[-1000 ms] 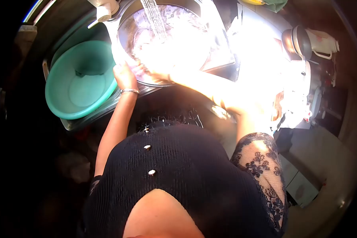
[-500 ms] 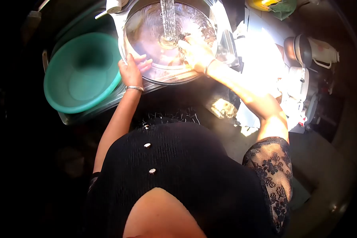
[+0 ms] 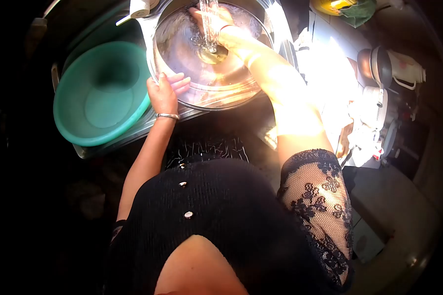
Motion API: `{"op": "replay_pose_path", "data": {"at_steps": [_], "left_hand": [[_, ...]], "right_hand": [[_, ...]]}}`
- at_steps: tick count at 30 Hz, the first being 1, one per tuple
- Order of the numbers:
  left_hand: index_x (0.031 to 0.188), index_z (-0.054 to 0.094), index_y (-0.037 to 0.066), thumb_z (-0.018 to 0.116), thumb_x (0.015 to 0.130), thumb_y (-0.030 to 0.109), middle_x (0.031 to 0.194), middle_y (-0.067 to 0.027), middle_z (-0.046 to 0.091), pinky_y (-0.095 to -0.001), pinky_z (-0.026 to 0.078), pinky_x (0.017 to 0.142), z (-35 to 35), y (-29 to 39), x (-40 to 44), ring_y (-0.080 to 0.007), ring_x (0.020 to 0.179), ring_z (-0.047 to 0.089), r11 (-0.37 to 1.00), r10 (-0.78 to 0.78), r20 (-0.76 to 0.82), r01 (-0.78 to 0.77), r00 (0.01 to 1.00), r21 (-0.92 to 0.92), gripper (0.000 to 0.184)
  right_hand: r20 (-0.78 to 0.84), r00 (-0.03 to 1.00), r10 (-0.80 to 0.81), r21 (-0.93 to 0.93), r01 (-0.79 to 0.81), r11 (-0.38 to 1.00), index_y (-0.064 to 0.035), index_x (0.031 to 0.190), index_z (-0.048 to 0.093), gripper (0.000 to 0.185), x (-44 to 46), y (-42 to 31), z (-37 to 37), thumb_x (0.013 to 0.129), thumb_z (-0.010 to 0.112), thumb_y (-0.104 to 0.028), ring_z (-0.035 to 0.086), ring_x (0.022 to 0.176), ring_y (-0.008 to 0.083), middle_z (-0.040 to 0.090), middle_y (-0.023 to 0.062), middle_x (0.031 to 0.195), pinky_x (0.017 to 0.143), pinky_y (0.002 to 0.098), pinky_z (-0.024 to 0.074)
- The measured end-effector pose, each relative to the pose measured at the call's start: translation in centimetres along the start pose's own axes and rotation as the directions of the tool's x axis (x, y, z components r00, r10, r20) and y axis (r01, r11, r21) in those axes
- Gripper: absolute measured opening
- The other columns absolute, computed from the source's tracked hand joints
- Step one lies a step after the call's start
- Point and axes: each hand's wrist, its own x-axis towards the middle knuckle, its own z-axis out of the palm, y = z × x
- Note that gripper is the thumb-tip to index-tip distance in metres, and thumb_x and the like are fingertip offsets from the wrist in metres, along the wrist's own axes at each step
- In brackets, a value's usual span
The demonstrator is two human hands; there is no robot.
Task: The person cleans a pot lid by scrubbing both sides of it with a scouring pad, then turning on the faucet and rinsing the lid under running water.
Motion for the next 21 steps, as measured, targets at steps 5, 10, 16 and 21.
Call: {"op": "replay_pose_path", "data": {"at_steps": [5,10,16,21], "left_hand": [[0.095,0.029,-0.001,0.033,0.099,0.014,0.083,-0.0222,0.062,-0.0322,0.057,0.05,0.2,-0.4,0.0,-0.0297,0.063,0.067,1.0,0.015,-0.03,-0.016,0.999,-0.023,0.016],[0.101,0.027,-0.002,0.032,0.099,0.015,0.087,-0.0261,0.061,-0.0366,0.058,0.053,0.0,-0.4,0.3,-0.0337,0.066,0.067,1.0,-0.023,-0.016,0.023,1.0,0.0,0.018],[0.096,0.027,0.0,0.033,0.098,0.013,0.084,-0.0249,0.061,-0.0334,0.057,0.05,-0.2,0.2,0.3,-0.0309,0.065,0.067,0.997,-0.083,0.026,0.083,0.996,0.01,0.015],[0.098,0.028,0.0,0.032,0.099,0.015,0.088,-0.027,0.061,-0.0356,0.058,0.054,-0.3,-0.8,0.4,-0.0336,0.067,0.067,1.0,0.001,0.032,-0.002,0.999,0.023,0.015]], "right_hand": [[0.21,0.934,0.289,-0.093,-0.275,0.957,-0.0148,0.099,0.057,0.02,-6.3,2.8,-4.1,0.081,0.051,-0.018,0.051,0.101,0.0311,0.055,0.0102,0.104,0.088,0.0428,0.0425],[0.275,0.961,-0.022,0.239,-0.046,0.97,-0.007,0.108,0.057,0.028,-11.5,-3.6,-6.4,0.085,0.046,-0.018,0.053,0.092,0.0323,0.056,0.0142,0.101,0.087,0.0416,0.0411],[0.092,0.988,-0.123,0.362,0.082,0.929,-0.0139,0.118,0.054,0.034,-3.1,-8.4,-3.6,0.085,0.048,-0.017,0.053,0.1,0.0325,0.054,0.0118,0.116,0.087,0.0427,0.0446],[0.042,0.998,0.051,0.055,-0.053,0.997,-0.0133,0.119,0.054,0.036,0.2,-0.3,-0.2,0.083,0.053,-0.017,0.053,0.098,0.0341,0.057,0.0107,0.113,0.084,0.0413,0.0466]]}}
